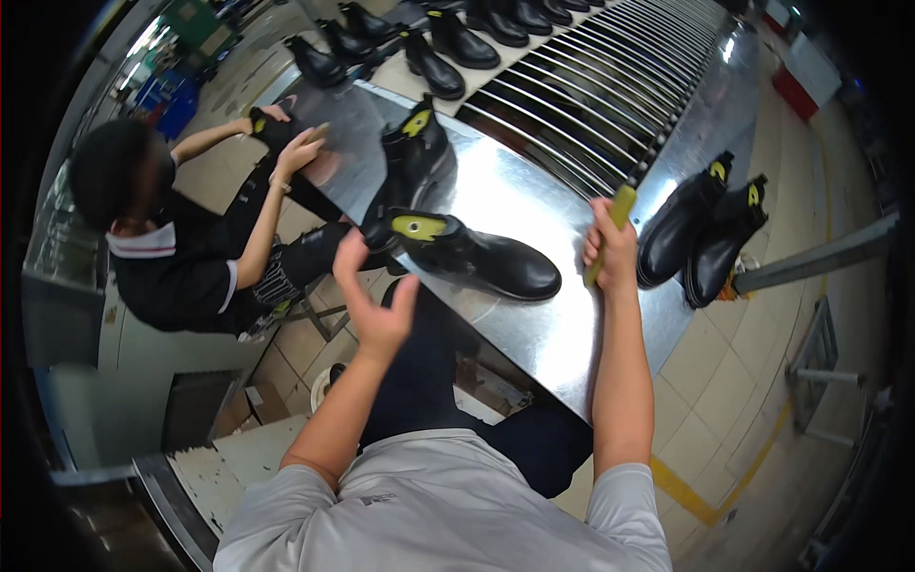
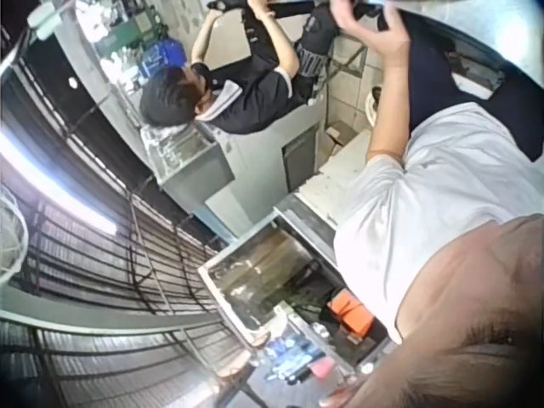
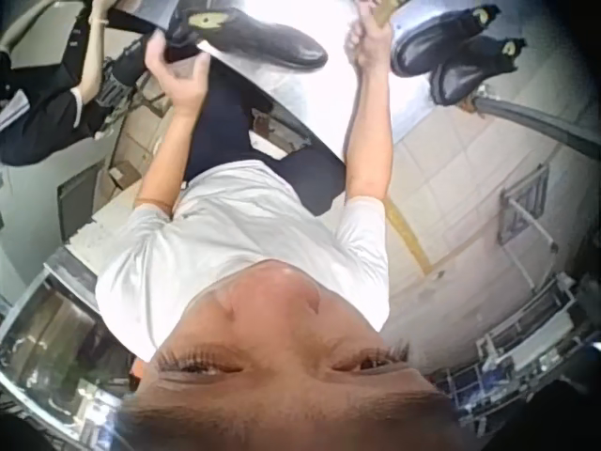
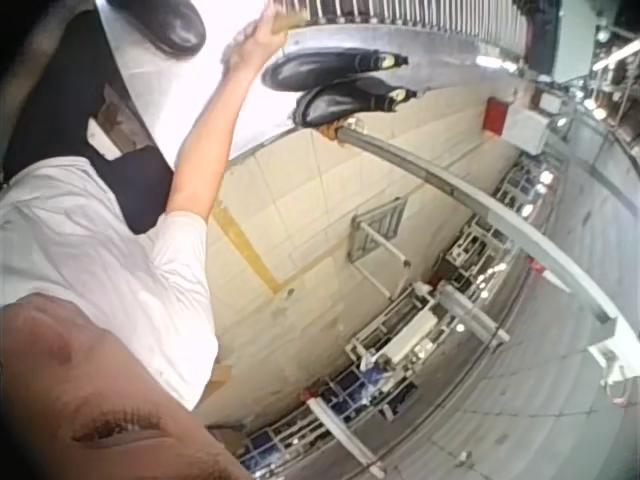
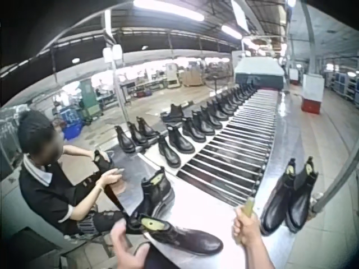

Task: The person uses a yellow-handled brush to polish black leather boots on a metal workbench. They repeatedly rub the brush against the boot surface, rotate the boot to access different sides, and place the finished boots on a roller conveyor.

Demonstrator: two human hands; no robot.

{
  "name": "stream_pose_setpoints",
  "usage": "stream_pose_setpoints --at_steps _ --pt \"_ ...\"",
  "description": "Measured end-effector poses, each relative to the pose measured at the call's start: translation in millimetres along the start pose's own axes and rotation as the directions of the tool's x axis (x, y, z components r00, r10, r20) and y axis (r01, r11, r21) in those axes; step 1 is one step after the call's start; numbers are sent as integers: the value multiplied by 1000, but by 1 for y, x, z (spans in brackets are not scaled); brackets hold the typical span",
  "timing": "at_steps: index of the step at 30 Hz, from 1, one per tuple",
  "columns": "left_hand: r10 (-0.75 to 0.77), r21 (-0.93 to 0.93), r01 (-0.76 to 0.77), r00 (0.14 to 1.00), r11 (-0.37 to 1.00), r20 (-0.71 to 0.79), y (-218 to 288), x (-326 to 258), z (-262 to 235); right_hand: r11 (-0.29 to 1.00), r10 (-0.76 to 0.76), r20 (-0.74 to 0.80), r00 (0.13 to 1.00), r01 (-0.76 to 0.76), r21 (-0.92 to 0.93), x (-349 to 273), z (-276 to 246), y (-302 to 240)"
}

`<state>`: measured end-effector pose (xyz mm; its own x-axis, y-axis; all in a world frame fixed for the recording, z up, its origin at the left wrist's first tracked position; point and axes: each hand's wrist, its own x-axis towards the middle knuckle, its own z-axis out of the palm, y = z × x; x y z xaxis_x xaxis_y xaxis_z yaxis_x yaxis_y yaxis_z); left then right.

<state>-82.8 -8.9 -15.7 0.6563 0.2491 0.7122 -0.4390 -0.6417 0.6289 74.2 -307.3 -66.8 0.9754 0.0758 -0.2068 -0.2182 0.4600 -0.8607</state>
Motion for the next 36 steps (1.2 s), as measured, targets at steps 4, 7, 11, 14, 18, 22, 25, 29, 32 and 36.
stream_pose_setpoints --at_steps 4,7,11,14,18,22,25,29,32,36 --pt "-327 -130 441 805 888 495 -62 17 -9 996 -88 -153 984 91 13 -6 -8 25" --pt "-148 -99 247 808 964 571 -47 33 -8 979 -141 -109 984 155 133 -4 -30 31" --pt "-215 -358 392 870 847 444 15 -26 15 981 -195 -143 970 195 -9 12 -46 29" --pt "-342 -152 374 918 915 201 56 -39 -31 968 -248 76 966 250 -9 2 -36 41" --pt "-429 -40 430 903 902 35 110 -24 -188 981 -178 60 982 182 -67 -4 -31 35" --pt "-441 252 617 740 746 -508 223 -30 -352 985 -171 137 976 172 6 -7 -45 19" --pt "84 377 768 393 517 -916 292 -76 -461 983 -178 102 979 172 63 -36 -19 9" --pt "335 369 760 210 535 -919 320 -140 -596 974 -227 96 969 225 36 -34 -20 7" --pt "420 318 872 148 372 -895 343 -219 -731 989 -145 68 987 144 7 -37 -15 24" --pt "46 -112 939 -134 326 -990 347 -255 -798 990 -141 49 989 142 -2 -41 -7 21"
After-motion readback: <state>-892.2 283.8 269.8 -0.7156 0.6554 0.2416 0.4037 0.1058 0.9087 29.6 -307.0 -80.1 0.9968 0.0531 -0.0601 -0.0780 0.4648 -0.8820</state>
